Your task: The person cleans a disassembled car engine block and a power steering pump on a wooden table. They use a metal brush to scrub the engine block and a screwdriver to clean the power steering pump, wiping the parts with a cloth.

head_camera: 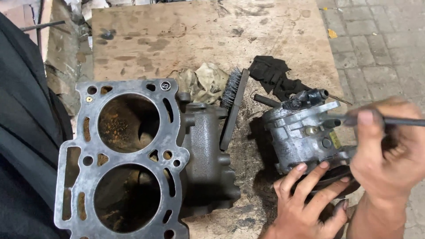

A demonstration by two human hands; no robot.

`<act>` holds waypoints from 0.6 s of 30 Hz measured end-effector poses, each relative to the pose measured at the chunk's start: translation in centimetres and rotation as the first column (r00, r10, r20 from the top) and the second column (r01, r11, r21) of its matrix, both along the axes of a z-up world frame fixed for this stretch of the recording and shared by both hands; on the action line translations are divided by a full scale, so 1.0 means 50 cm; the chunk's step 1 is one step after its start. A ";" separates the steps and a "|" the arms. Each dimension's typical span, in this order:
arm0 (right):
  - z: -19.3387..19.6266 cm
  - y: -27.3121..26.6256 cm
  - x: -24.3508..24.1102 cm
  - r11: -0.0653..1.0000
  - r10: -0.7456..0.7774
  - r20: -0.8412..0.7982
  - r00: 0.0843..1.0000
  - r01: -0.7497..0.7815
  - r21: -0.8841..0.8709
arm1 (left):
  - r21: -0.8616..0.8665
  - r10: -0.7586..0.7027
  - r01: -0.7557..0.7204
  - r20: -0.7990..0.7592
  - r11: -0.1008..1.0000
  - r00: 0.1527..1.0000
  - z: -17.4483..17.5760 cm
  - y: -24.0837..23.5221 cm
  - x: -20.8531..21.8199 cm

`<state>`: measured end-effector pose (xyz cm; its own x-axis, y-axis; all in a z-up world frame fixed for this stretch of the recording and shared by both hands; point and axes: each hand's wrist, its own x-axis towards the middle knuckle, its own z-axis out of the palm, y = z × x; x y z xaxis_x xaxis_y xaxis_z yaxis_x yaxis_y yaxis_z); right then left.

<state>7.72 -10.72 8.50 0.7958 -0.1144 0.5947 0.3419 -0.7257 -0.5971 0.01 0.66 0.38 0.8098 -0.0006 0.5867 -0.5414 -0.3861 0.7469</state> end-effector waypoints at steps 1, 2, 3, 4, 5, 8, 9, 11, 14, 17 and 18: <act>0.004 0.007 0.013 1.000 0.001 0.000 1.000 -0.001 0.001 | 0.001 0.001 -0.001 0.000 1.000 1.000 -0.001 -0.002 0.000; 0.010 0.014 0.027 0.982 0.168 -0.046 0.985 -0.171 -0.076 | -0.021 0.004 -0.004 0.007 1.000 1.000 -0.002 -0.004 -0.001; 0.014 0.021 0.041 0.932 0.321 -0.102 0.942 -0.333 -0.143 | -0.042 0.003 -0.002 0.020 0.999 1.000 -0.004 -0.005 0.001; 0.006 0.010 0.040 0.933 0.318 -0.096 0.943 -0.329 -0.144 | -0.041 -0.001 0.002 0.026 0.999 1.000 -0.004 -0.003 0.005; -0.002 -0.003 0.035 0.949 0.213 -0.017 0.977 -0.210 -0.234 | -0.023 0.007 -0.006 0.028 1.000 1.000 -0.003 -0.003 0.004; 0.002 0.013 0.029 0.939 0.205 0.106 0.973 -0.165 -0.301 | -0.021 0.035 -0.034 0.047 0.999 0.998 -0.006 -0.005 0.004; 0.010 0.027 0.028 0.931 0.277 0.157 0.948 -0.224 -0.289 | -0.036 0.039 -0.036 0.078 0.999 0.996 -0.007 -0.005 0.008; 0.021 0.060 0.033 0.898 0.329 0.045 0.943 -0.298 -0.325 | -0.033 0.042 -0.040 0.071 0.999 0.997 -0.013 -0.009 0.004; 0.045 0.066 0.036 0.864 0.357 -0.069 0.931 -0.358 -0.354 | -0.041 0.041 -0.038 0.081 0.998 0.996 -0.012 -0.009 0.009; 0.019 0.030 0.028 0.826 0.367 -0.111 0.923 -0.379 -0.417 | -0.052 0.053 -0.048 0.094 0.997 0.994 -0.005 -0.003 0.009; 0.005 0.013 0.026 0.777 0.377 -0.140 0.916 -0.395 -0.490 | -0.066 0.059 -0.052 0.110 0.996 0.992 -0.001 -0.001 0.013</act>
<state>9.03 -10.08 8.76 0.7290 0.5104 0.4562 0.6445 -0.7362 -0.2063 0.65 0.59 0.31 0.7369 0.0823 0.6710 -0.6019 -0.3720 0.7067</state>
